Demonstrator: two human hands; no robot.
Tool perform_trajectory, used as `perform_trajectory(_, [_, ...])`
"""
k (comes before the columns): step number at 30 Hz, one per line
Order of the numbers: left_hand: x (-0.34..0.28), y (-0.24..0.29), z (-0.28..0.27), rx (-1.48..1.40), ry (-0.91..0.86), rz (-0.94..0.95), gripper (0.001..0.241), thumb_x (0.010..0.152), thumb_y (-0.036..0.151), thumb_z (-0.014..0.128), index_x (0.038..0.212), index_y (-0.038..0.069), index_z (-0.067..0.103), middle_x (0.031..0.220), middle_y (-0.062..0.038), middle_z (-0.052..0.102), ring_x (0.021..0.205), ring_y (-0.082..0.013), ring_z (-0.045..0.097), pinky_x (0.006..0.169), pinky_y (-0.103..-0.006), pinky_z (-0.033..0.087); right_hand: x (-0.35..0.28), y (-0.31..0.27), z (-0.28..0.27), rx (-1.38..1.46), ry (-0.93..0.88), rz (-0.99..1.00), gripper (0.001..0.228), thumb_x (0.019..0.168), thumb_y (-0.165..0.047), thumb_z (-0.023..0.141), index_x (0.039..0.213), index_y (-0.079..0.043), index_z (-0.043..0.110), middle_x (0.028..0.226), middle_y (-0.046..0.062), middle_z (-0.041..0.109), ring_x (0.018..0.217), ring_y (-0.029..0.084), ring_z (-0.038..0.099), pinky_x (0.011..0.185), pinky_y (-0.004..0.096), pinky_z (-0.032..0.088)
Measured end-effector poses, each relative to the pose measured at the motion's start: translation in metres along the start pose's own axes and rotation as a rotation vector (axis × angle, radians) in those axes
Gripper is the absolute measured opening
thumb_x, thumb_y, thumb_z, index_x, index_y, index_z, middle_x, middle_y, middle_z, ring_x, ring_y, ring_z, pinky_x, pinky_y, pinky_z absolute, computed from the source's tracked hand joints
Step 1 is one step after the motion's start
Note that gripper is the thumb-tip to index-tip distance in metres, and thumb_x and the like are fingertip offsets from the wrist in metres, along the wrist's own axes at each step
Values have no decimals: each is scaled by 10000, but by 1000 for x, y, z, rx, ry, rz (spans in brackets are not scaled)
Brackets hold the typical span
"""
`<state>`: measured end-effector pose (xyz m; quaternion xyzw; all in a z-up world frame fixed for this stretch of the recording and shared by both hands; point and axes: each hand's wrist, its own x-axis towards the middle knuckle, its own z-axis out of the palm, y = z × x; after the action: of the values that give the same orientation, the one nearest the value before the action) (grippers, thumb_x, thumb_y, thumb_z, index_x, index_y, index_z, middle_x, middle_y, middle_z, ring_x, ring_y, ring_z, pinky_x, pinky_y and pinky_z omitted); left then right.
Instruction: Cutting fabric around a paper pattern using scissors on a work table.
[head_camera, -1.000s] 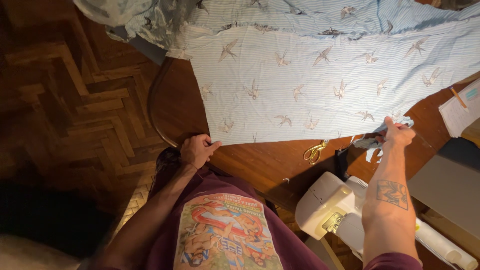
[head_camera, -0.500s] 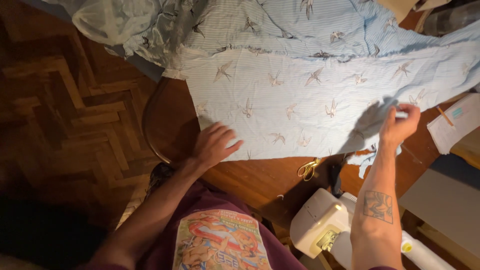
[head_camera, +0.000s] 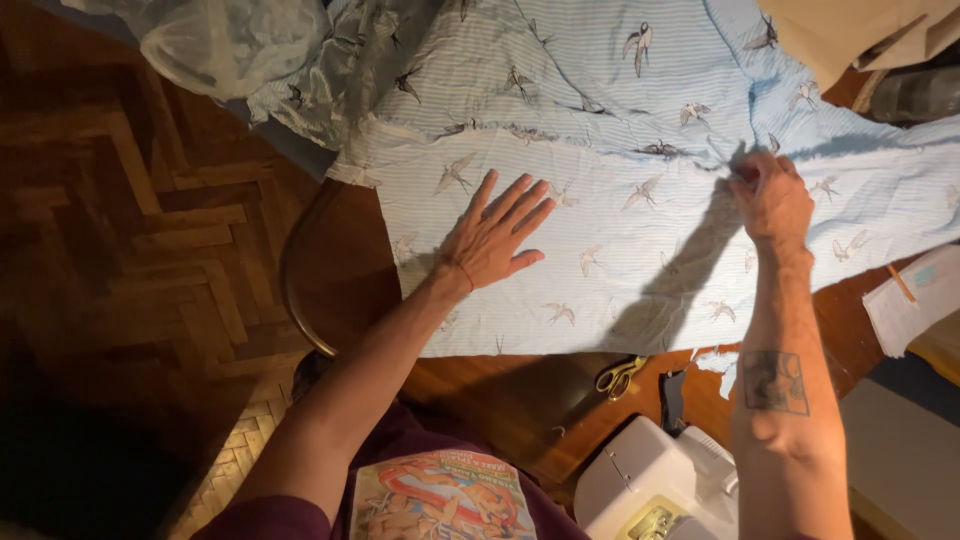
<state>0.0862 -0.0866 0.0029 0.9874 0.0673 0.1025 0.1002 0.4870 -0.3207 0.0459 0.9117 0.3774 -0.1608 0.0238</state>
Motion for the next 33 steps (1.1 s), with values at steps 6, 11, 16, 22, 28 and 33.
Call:
perform_trajectory(6, [0, -1, 0, -16, -25, -14, 830, 1064, 701, 566, 1674, 151, 449, 1751, -91, 386, 1627, -299, 323, 1321, -658, 180, -15, 44, 8, 44, 265, -179, 255, 1008, -133, 987, 1077, -9, 776, 1010, 170, 745, 822, 284, 687, 744, 431, 550])
perform_trajectory(11, [0, 0, -2, -38, -13, -8, 833, 1061, 691, 596, 1666, 136, 459, 1744, -99, 399, 1621, -302, 339, 1318, -659, 187, -19, 11, -15, 137, 253, -193, 301, 1008, 70, 916, 1250, 90, 737, 1240, 285, 672, 865, 328, 763, 718, 421, 666])
perform_trajectory(16, [0, -1, -3, -28, -6, -6, 830, 1048, 683, 613, 1654, 132, 482, 1743, -109, 394, 1622, -309, 329, 1311, -668, 199, -2, -9, -11, 105, 54, -259, 410, 1063, -33, 816, 1450, 32, 698, 1288, 278, 678, 788, 332, 760, 678, 489, 673])
perform_trajectory(22, [0, 0, -1, -31, -11, -9, 829, 1043, 687, 608, 1651, 137, 486, 1741, -104, 400, 1621, -309, 335, 1312, -670, 192, 4, 5, 2, 33, -38, -73, 239, 1043, -162, 847, 1213, -22, 753, 1172, 167, 697, 911, 363, 714, 748, 508, 593])
perform_trajectory(28, [0, -1, -1, -23, -4, -5, 830, 1055, 689, 605, 1658, 133, 474, 1742, -105, 395, 1619, -307, 341, 1307, -674, 205, -26, 2, -13, 184, 135, -110, 280, 944, -38, 964, 1078, 79, 748, 1214, 214, 664, 757, 260, 711, 667, 357, 640])
perform_trajectory(33, [0, -1, -3, 2, -8, -10, 847, 1066, 709, 597, 1672, 133, 457, 1754, -109, 361, 1627, -312, 318, 1306, -678, 213, -32, -19, -41, 522, 239, -159, 115, 1158, 275, 682, 1226, 224, 605, 1063, 344, 712, 799, 371, 778, 557, 355, 679])
